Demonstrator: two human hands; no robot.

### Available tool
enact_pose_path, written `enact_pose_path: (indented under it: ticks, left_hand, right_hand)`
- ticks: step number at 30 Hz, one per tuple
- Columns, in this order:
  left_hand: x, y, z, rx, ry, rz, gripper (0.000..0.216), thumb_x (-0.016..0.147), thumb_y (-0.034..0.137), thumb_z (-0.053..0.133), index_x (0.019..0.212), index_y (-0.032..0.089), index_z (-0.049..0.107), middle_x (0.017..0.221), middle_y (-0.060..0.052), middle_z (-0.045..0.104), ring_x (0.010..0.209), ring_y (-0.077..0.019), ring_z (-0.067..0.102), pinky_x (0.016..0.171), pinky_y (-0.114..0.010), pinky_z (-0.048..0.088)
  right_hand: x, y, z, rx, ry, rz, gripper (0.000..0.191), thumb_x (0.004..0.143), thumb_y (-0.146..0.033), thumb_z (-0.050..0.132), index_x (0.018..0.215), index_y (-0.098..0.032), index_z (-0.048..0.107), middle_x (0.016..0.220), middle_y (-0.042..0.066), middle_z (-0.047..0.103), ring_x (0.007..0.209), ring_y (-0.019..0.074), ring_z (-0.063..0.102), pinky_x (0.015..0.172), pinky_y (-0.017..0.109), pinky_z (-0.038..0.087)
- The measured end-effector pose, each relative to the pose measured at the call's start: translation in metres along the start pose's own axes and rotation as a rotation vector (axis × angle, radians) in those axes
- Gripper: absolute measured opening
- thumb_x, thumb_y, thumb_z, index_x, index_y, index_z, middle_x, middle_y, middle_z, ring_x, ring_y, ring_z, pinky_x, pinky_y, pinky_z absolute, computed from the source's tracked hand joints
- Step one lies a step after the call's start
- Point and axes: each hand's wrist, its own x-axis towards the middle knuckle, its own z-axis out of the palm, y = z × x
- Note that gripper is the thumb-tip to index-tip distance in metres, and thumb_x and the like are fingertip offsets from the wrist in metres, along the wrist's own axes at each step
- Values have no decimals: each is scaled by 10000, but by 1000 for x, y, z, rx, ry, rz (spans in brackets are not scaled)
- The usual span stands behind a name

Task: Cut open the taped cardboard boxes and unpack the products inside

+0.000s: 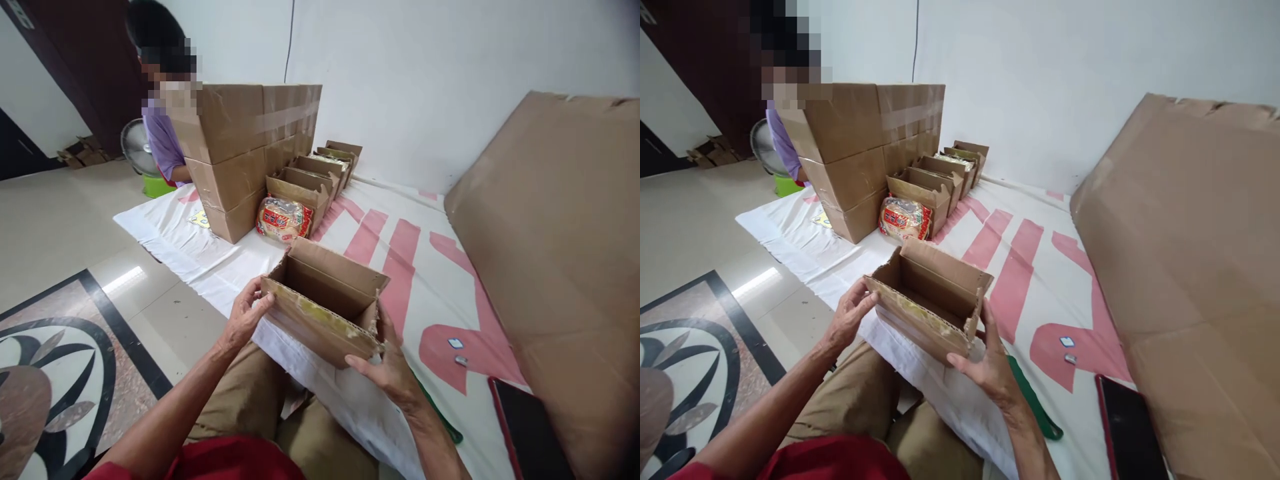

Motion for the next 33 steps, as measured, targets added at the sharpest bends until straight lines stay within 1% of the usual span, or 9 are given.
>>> enact_pose_path:
  ticks: [4,7,10,16,21,24,27,30,33]
  left_hand:
    - [-1,0,7,18,54,34,393,837,512,710,1055,185,710,975,-41,714,907,-218,633,850,-324,516]
    - [1,-6,9,36,121,85,285,852,442,677,986,192,711,917,-19,685,919,-213,611,875,-308,497]
    - [1,-10,9,46,144,109,239,842,406,662,945,196,708,880,-14,668,914,-218,611,895,-317,501]
    - [-8,-10,5,25,131,91,361,819,435,681,1079,186,712,1046,-52,719,1029,-260,645,939,-354,525]
    - [-16,-3,-9,11,111,70,489,836,501,710,1209,184,695,1200,-69,719,1167,-279,622,1028,-372,484]
    - [-16,5,-17,31,126,-1,616,779,574,752,1246,178,689,1282,-89,706,1182,-295,622,1012,-390,499]
    - [-14,11,-22,21,132,-32,684,727,626,774,1233,174,692,1275,-99,712,1164,-303,633,986,-397,516]
    - [-15,12,-26,12,128,-19,680,724,632,772,1224,178,695,1254,-98,719,1167,-305,637,988,-397,516]
    - [-19,9,-31,15,118,-12,635,748,598,765,1223,183,700,1249,-90,720,1162,-299,639,984,-386,512]
  right_hand:
    - [2,-2,0,40,-34,-47,1192,747,-503,852,1673,-341,119,1702,119,308,1497,329,414,1139,520,470]
    - [2,-4,-1,59,-42,-64,1167,759,-460,849,1671,-354,127,1704,95,309,1510,316,393,1151,496,458]
    - [3,-5,-2,61,-53,-65,1165,758,-442,849,1668,-370,126,1714,88,288,1524,311,371,1167,489,433]
    - [2,-9,-3,57,-96,-71,1214,731,-412,876,1670,-371,107,1739,102,224,1536,320,357,1171,493,427]
    - [-2,-19,3,55,-115,-98,1197,766,-416,871,1672,-390,89,1725,79,270,1553,315,331,1169,497,436]
    - [-1,-22,9,72,-134,-82,1225,751,-446,887,1669,-414,77,1722,72,271,1534,326,365,1158,525,446]
    - [1,-25,16,70,-129,-64,1225,741,-447,897,1662,-442,90,1710,57,301,1523,324,382,1163,546,438]
    - [-1,-28,23,60,-102,-63,1213,732,-437,905,1658,-450,121,1684,46,355,1517,314,390,1175,542,427]
    - [-10,-29,31,56,-68,-88,1213,725,-434,905,1661,-434,134,1704,50,313,1518,314,387,1177,529,432]
